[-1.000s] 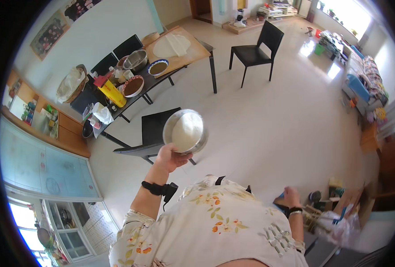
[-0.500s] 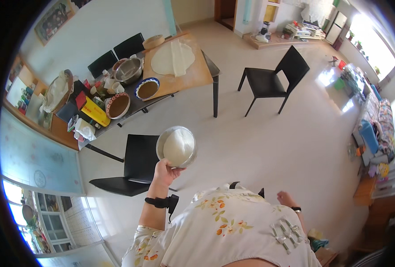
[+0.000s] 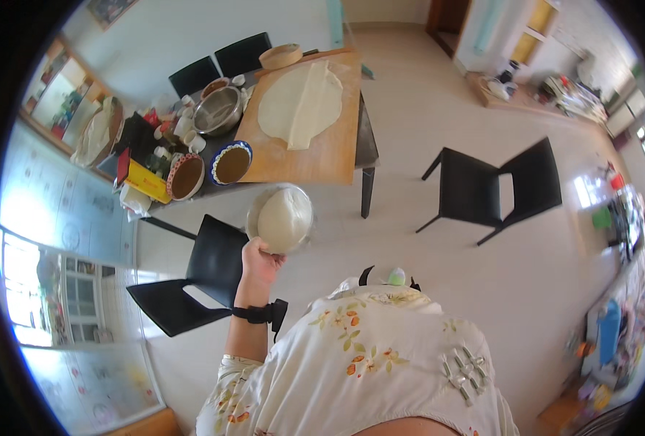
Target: The person takes a bowl of flour and pours some onto a wooden board. They then take a sheet of dough, spread it on the board, and fold it multiple times before cutting it into strips with a knife.
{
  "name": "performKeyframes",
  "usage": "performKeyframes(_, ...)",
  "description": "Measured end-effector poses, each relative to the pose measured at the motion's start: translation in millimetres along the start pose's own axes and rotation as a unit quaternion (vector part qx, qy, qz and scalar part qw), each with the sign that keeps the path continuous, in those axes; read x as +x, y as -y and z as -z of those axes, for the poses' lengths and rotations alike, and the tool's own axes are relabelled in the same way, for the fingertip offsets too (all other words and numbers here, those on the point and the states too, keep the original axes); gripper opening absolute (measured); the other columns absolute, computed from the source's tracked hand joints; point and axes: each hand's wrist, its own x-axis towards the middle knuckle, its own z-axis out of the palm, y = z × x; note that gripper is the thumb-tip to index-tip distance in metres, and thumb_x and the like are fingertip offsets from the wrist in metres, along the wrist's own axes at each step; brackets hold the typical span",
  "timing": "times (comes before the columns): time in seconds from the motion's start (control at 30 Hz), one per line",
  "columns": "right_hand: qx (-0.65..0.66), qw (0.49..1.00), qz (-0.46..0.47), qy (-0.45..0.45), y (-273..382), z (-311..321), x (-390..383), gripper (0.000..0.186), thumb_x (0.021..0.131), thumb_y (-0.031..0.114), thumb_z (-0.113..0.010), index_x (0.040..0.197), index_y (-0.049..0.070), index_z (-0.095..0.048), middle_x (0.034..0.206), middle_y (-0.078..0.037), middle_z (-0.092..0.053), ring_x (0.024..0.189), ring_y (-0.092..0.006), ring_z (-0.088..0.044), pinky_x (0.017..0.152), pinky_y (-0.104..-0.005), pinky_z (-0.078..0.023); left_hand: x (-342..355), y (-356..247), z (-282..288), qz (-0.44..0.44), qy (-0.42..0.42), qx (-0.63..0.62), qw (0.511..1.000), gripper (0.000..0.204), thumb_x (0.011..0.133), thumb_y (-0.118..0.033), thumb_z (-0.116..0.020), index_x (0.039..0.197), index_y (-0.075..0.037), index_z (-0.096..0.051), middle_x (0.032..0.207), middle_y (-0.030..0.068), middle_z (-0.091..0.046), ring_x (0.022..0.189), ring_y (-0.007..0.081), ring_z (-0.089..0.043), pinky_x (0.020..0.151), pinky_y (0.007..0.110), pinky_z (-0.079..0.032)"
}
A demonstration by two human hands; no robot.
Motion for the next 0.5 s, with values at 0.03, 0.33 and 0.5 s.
performKeyframes(0.03, 0.026, 1.000, 0.004, 0.007, 27.8, 46.2, 40.2, 0.026, 0.089, 0.029, -0.064, 0.094, 0.006, -0.074, 0.101, -0.024, -0.070, 0.098, -0.0453, -0.066, 0.083, -0.0520, -0.055, 1.2, -4.5, -6.3, -0.022, -0.028, -0.012, 0.999, 0.035, 0.076, -0.017, -0.053, 0.107, -0.002, -0.059, 0.096, 0.0098, -0.064, 0.079, 0.0247, -0.059, 0.074, 0.041, -0.051)
performKeyframes(0.33, -0.027, 0.932, 0.312, -0.182, 265.1, 448.3, 322.4, 0.014, 0.088, 0.013, -0.063, 0.097, 0.004, -0.069, 0.099, -0.017, -0.070, 0.097, -0.0377, -0.066, 0.083, -0.0468, -0.053, 74.6, -30.7, -109.1, -0.075, -0.131, -0.083, 0.985, 0.032, 0.081, -0.022, -0.053, 0.110, -0.010, -0.062, 0.103, 0.0045, -0.067, 0.083, 0.0218, -0.060, 0.079, 0.038, -0.049)
performKeyframes(0.5, -0.006, 0.942, 0.317, -0.114, 394.5, 517.6, 411.4, 0.022, 0.090, 0.015, -0.064, 0.109, 0.005, -0.069, 0.100, -0.016, -0.072, 0.097, -0.0355, -0.069, 0.084, -0.0426, -0.055, 154.7, -40.7, -122.1, -0.120, -0.162, -0.098, 0.975, 0.033, 0.081, -0.023, -0.054, 0.109, -0.009, -0.063, 0.099, 0.0046, -0.069, 0.085, 0.0204, -0.064, 0.078, 0.037, -0.049)
